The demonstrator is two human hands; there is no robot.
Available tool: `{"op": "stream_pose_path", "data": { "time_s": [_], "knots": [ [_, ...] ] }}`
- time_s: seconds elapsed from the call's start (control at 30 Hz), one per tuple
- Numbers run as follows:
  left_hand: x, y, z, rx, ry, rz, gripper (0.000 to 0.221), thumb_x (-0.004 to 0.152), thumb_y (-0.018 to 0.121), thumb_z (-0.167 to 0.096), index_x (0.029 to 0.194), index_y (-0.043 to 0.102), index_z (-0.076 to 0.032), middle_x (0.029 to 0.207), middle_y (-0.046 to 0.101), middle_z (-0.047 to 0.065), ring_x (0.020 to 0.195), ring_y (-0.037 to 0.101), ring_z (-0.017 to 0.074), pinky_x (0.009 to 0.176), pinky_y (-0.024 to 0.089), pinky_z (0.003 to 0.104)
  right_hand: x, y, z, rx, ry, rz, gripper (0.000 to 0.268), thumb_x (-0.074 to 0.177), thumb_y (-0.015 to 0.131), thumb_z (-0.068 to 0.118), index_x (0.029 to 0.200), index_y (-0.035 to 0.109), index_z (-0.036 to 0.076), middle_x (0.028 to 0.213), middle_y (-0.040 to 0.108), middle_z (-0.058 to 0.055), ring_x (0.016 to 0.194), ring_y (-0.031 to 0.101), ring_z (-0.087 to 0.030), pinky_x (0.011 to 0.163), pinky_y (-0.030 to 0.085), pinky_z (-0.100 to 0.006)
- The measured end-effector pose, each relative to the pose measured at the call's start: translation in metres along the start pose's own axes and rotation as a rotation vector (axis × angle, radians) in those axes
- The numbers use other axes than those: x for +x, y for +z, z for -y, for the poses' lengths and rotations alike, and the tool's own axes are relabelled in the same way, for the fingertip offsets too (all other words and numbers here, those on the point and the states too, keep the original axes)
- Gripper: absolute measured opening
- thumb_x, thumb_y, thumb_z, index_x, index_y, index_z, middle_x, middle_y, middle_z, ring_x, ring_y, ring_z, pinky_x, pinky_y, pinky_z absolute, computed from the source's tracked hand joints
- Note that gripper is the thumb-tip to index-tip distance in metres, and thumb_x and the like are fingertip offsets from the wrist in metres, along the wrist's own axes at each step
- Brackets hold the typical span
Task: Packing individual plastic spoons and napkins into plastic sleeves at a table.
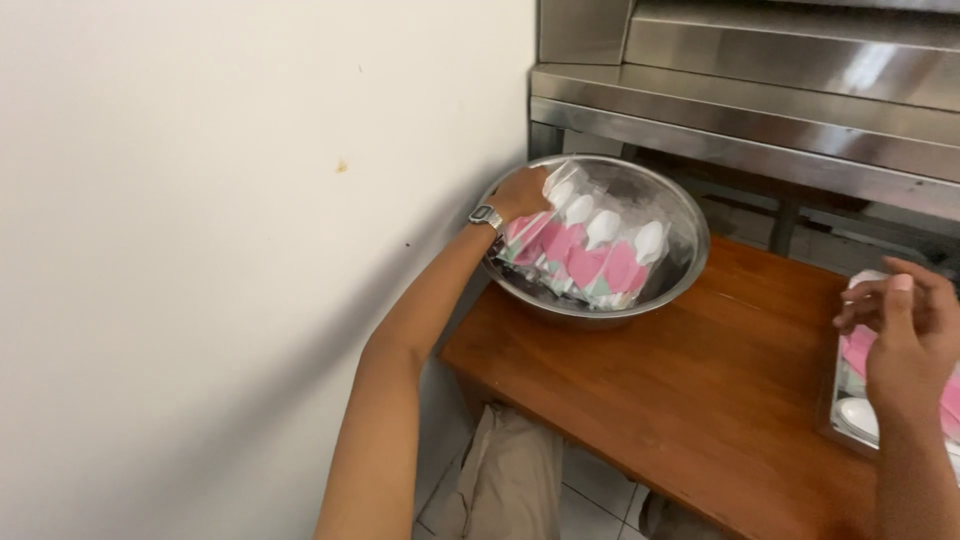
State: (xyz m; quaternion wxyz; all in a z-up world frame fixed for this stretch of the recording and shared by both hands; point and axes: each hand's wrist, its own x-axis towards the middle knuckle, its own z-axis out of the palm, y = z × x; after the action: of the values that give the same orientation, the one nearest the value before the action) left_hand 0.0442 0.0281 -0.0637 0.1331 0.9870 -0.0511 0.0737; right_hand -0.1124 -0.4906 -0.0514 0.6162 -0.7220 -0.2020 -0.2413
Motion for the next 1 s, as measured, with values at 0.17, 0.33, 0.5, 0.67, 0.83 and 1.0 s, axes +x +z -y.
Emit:
{"op": "stream_pose_path", "data": {
  "time_s": [0.17, 0.33, 0.5, 0.67, 0.83, 1.0],
  "knots": [
    [-0.048, -0.056, -0.116, -0.573, -0.02, 0.173, 0.059, 0.084, 0.077, -0.029, 0.132, 0.048, -0.009, 0.127, 0.062, 0.01, 0.102, 0.065, 0.021, 0.074, 0.059, 0.027, 0.001, 0.001, 0.011, 0.028, 0.015, 0.001, 0.022, 0.134, 0.041, 0.01, 0.144, 0.048, -0.008, 0.105, 0.059, -0.027, 0.072, 0.056, -0.033, 0.068, 0.048, -0.041],
    [-0.041, -0.012, -0.163, -0.518, 0.097, 0.35, 0.076, 0.083, 0.076, -0.04, 0.14, 0.04, -0.005, 0.099, 0.06, 0.001, 0.083, 0.057, 0.0101, 0.066, 0.053, 0.02, 0.001, 0.006, 0.024, -0.007, 0.043, 0.017, 0.02, 0.131, 0.042, 0.007, 0.144, 0.05, -0.007, 0.105, 0.061, -0.026, 0.074, 0.059, -0.031, 0.068, 0.048, -0.039],
    [-0.018, 0.049, -0.161, 0.043, 0.345, -0.057, 0.112, 0.066, 0.095, -0.054, 0.137, 0.034, 0.01, 0.117, 0.063, 0.031, 0.099, 0.067, 0.0458, 0.074, 0.057, 0.051, 0.006, -0.001, 0.005, 0.064, 0.053, 0.013, 0.017, 0.122, 0.05, 0.003, 0.138, 0.053, -0.003, 0.099, 0.062, -0.022, 0.07, 0.059, -0.027, 0.065, 0.048, -0.034],
    [-0.034, 0.014, -0.184, 0.077, 0.331, -0.258, 0.086, 0.076, 0.087, -0.053, 0.126, 0.046, 0.003, 0.118, 0.054, 0.026, 0.097, 0.062, 0.0438, 0.075, 0.055, 0.049, 0.019, -0.011, 0.011, -0.063, 0.027, -0.066, 0.014, 0.12, 0.053, 0.008, 0.129, 0.059, -0.001, 0.094, 0.063, -0.013, 0.068, 0.058, -0.02, 0.068, 0.05, -0.03],
    [-0.1, -0.045, -0.265, -0.114, 0.651, -0.441, 0.02, 0.101, 0.064, -0.022, 0.104, 0.056, -0.004, 0.1, 0.049, 0.009, 0.075, 0.056, 0.0234, 0.059, 0.048, 0.035, 0.03, -0.064, -0.024, -0.608, -0.139, -0.155, 0.024, 0.122, 0.054, 0.011, 0.11, 0.071, 0.0, 0.092, 0.069, -0.009, 0.067, 0.064, -0.018, 0.057, 0.05, -0.03],
    [-0.133, 0.03, -0.299, -0.137, 1.024, -0.348, 0.018, 0.096, 0.065, -0.028, 0.099, 0.071, -0.011, 0.084, 0.07, 0.009, 0.079, 0.072, 0.0261, 0.065, 0.059, 0.033, 0.027, -0.091, -0.063, -0.864, 0.273, 0.189, 0.027, 0.097, 0.069, 0.025, 0.105, 0.078, 0.001, 0.096, 0.077, -0.023, 0.085, 0.073, -0.047, 0.076, 0.057, -0.058]
  ]
}}
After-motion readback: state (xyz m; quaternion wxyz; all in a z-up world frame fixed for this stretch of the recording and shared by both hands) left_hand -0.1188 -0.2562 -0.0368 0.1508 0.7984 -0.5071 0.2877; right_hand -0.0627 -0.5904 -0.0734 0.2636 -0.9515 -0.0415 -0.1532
